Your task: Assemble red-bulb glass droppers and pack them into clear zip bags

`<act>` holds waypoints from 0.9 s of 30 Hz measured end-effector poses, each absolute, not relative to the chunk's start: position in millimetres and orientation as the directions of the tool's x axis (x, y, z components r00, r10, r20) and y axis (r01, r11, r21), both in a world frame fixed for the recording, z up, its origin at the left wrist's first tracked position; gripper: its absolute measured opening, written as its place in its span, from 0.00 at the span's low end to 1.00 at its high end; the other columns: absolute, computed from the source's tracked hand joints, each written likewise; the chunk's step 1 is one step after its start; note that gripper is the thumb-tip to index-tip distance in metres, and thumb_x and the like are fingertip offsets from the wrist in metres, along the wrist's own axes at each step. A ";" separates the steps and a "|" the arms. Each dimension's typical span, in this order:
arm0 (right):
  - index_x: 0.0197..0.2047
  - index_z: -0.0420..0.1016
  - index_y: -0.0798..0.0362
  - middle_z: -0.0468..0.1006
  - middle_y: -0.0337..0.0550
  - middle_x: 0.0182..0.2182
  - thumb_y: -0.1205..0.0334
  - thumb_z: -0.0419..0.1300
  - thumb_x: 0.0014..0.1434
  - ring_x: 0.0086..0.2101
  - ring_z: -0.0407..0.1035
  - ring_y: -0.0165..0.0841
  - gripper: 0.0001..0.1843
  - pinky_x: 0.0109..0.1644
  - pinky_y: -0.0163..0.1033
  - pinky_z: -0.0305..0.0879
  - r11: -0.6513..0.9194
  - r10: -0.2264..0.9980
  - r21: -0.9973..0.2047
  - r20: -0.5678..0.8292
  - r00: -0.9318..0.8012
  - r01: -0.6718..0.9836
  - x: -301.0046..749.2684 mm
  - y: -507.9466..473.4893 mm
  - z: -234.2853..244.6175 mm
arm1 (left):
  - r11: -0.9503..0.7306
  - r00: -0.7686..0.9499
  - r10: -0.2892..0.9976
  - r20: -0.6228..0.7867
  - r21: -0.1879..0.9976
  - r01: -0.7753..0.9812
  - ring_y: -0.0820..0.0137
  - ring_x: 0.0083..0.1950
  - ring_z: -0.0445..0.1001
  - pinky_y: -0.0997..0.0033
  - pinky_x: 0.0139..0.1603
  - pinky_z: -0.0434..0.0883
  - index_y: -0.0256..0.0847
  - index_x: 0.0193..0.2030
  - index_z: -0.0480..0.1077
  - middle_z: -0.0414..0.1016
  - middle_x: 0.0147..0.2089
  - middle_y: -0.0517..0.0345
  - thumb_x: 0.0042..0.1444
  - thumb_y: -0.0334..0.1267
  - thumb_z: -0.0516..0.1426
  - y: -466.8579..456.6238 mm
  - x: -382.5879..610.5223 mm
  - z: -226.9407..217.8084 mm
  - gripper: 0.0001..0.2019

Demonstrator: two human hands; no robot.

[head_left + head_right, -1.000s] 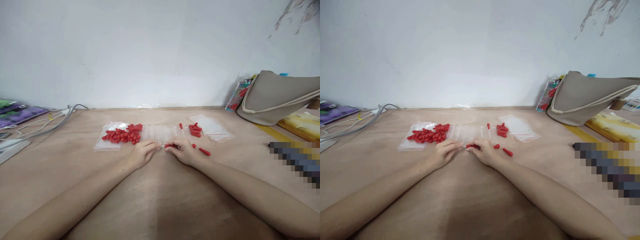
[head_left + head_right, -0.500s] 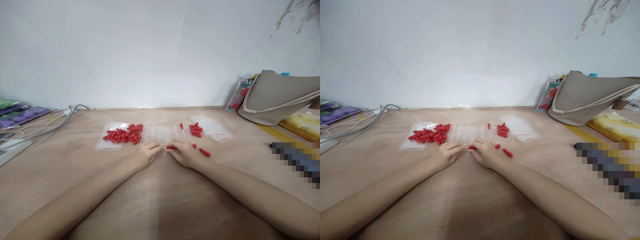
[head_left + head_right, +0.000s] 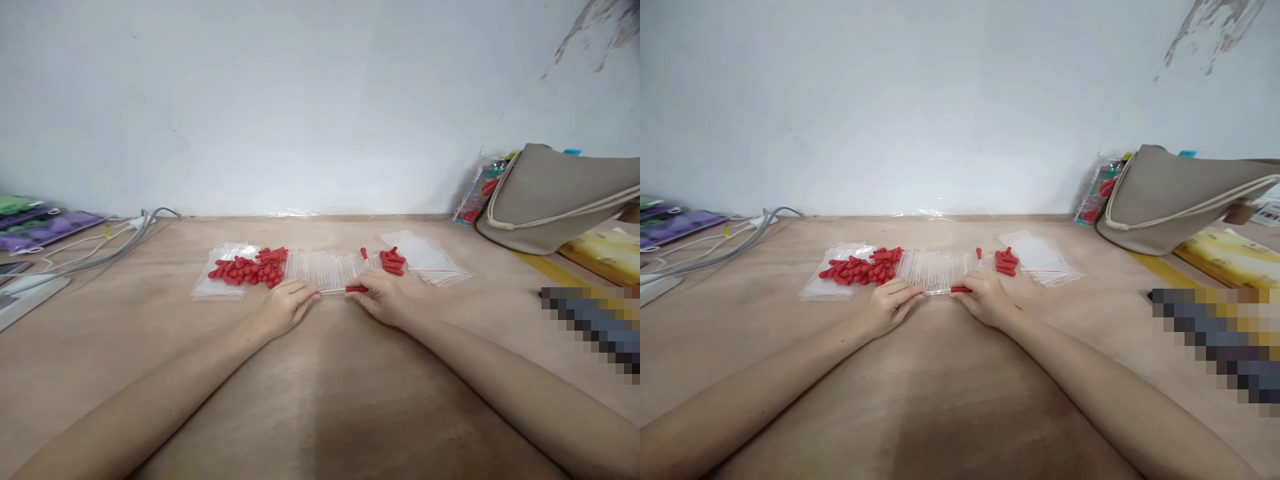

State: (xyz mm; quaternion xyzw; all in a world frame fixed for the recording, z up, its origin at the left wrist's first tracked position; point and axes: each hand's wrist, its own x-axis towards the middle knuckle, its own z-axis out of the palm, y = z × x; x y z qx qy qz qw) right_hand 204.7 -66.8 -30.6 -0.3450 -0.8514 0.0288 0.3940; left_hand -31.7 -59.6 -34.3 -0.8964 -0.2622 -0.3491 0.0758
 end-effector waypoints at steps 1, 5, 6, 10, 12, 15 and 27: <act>0.32 0.72 0.54 0.74 0.43 0.28 0.64 0.57 0.55 0.30 0.66 0.31 0.04 0.35 0.36 0.61 0.767 0.599 -0.301 0.653 -0.463 0.567 203.4 -67.0 -31.3 | -0.847 0.616 0.425 0.663 0.052 0.529 0.70 0.32 0.69 0.70 0.35 0.69 0.36 0.41 0.70 0.73 0.31 0.53 0.59 0.34 0.51 -60.5 -31.6 -34.0 0.08; 0.33 0.71 0.54 0.73 0.43 0.28 0.64 0.55 0.56 0.31 0.66 0.31 0.04 0.36 0.37 0.62 0.788 0.587 -0.297 0.629 -0.510 0.540 199.3 -67.1 -35.4 | -0.851 0.621 0.431 0.654 0.065 0.522 0.71 0.32 0.69 0.71 0.34 0.69 0.36 0.39 0.71 0.73 0.30 0.53 0.59 0.34 0.50 -61.5 -31.2 -34.2 0.09; 0.33 0.70 0.54 0.73 0.43 0.28 0.64 0.55 0.56 0.31 0.66 0.31 0.04 0.36 0.37 0.62 0.785 0.597 -0.320 0.617 -0.513 0.530 199.1 -67.2 -36.3 | -0.854 0.624 0.427 0.654 0.066 0.515 0.71 0.31 0.69 0.71 0.34 0.69 0.36 0.39 0.71 0.73 0.30 0.53 0.59 0.34 0.50 -61.1 -31.3 -34.8 0.09; 0.32 0.70 0.55 0.72 0.44 0.28 0.65 0.55 0.56 0.31 0.66 0.31 0.04 0.35 0.36 0.63 0.775 0.624 -0.380 0.585 -0.518 0.505 198.9 -67.8 -37.8 | -0.858 0.627 0.431 0.649 0.080 0.508 0.71 0.31 0.68 0.72 0.33 0.68 0.35 0.39 0.71 0.73 0.30 0.53 0.59 0.33 0.51 -59.3 -31.7 -37.5 0.08; 0.32 0.70 0.55 0.72 0.43 0.28 0.64 0.55 0.56 0.31 0.66 0.30 0.04 0.35 0.36 0.63 0.782 0.616 -0.378 0.586 -0.526 0.495 198.0 -68.3 -38.1 | -0.859 0.628 0.432 0.648 0.082 0.506 0.71 0.31 0.68 0.72 0.33 0.68 0.35 0.39 0.72 0.73 0.30 0.53 0.58 0.33 0.51 -59.5 -31.6 -38.1 0.08; 0.32 0.70 0.55 0.72 0.43 0.28 0.64 0.55 0.56 0.31 0.66 0.30 0.05 0.36 0.36 0.63 0.793 0.603 -0.371 0.593 -0.533 0.484 195.6 -68.9 -39.0 | -0.862 0.635 0.422 0.647 0.069 0.502 0.71 0.30 0.69 0.72 0.32 0.68 0.35 0.39 0.72 0.73 0.30 0.53 0.58 0.33 0.51 -60.8 -31.7 -37.2 0.09; 0.37 0.68 0.52 0.73 0.42 0.32 0.59 0.59 0.52 0.33 0.68 0.30 0.09 0.38 0.38 0.64 0.592 0.799 -0.762 0.509 -0.321 0.265 192.5 -64.7 -26.5 | -0.872 0.604 0.423 0.675 0.122 0.475 0.72 0.31 0.70 0.73 0.33 0.69 0.35 0.43 0.70 0.74 0.30 0.54 0.59 0.34 0.51 -64.3 -26.6 -33.9 0.09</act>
